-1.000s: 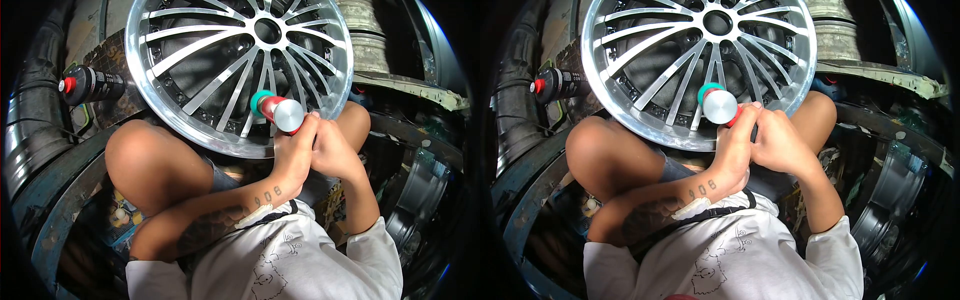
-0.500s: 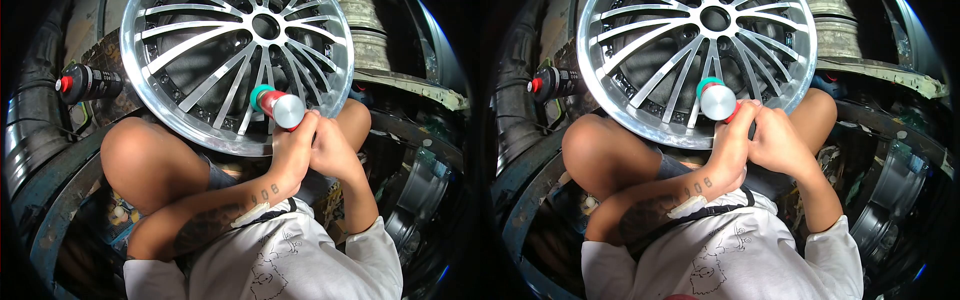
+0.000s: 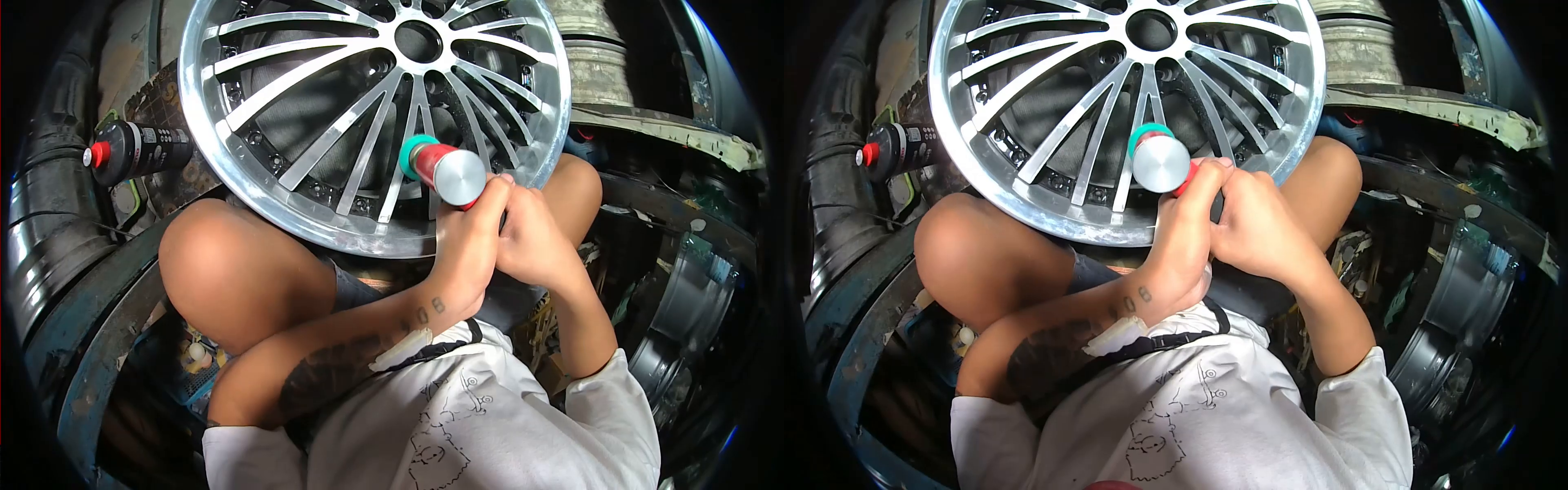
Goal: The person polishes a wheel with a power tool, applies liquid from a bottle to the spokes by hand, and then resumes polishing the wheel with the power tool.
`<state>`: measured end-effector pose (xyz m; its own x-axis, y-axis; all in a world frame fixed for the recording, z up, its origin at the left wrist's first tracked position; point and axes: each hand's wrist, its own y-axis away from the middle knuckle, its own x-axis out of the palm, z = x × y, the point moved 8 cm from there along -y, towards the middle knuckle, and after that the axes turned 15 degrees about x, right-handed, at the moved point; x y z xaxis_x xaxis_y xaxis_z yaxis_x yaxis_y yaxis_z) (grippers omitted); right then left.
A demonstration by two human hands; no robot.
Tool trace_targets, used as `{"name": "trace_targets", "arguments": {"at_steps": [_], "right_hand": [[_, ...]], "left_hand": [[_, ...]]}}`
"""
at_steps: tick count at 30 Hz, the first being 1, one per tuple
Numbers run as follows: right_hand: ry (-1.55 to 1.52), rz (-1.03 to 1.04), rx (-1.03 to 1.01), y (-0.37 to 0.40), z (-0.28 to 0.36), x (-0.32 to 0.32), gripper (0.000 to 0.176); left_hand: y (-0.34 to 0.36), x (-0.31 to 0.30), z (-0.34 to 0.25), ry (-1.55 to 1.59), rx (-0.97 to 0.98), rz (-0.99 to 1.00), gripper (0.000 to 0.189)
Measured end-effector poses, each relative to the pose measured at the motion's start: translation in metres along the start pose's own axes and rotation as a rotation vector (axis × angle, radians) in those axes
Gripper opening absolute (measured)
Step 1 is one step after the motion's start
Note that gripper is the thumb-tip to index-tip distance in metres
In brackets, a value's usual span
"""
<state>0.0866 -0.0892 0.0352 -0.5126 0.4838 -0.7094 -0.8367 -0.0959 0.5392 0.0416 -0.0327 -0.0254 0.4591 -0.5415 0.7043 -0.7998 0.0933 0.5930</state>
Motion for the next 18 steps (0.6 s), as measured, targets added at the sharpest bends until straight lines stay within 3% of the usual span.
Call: {"name": "trace_targets", "arguments": {"at_steps": [3,6,18], "right_hand": [[0.012,0.019,0.019,0.0021,0.0042,-0.0006,0.043],[-0.064,0.006,-0.095,0.0058,0.0061,-0.0003,0.043],[-0.001,-0.012,0.006,0.0028,0.0042,-0.0030,0.042]], "left_hand": [[0.0016,0.0003,-0.0022,0.002,0.048,-0.006,0.024],[0.0055,0.0015,0.0011,0.014,0.037,-0.016,0.024],[0.0028,0.0010,-0.0063,0.008,0.044,-0.037,0.021]]}}
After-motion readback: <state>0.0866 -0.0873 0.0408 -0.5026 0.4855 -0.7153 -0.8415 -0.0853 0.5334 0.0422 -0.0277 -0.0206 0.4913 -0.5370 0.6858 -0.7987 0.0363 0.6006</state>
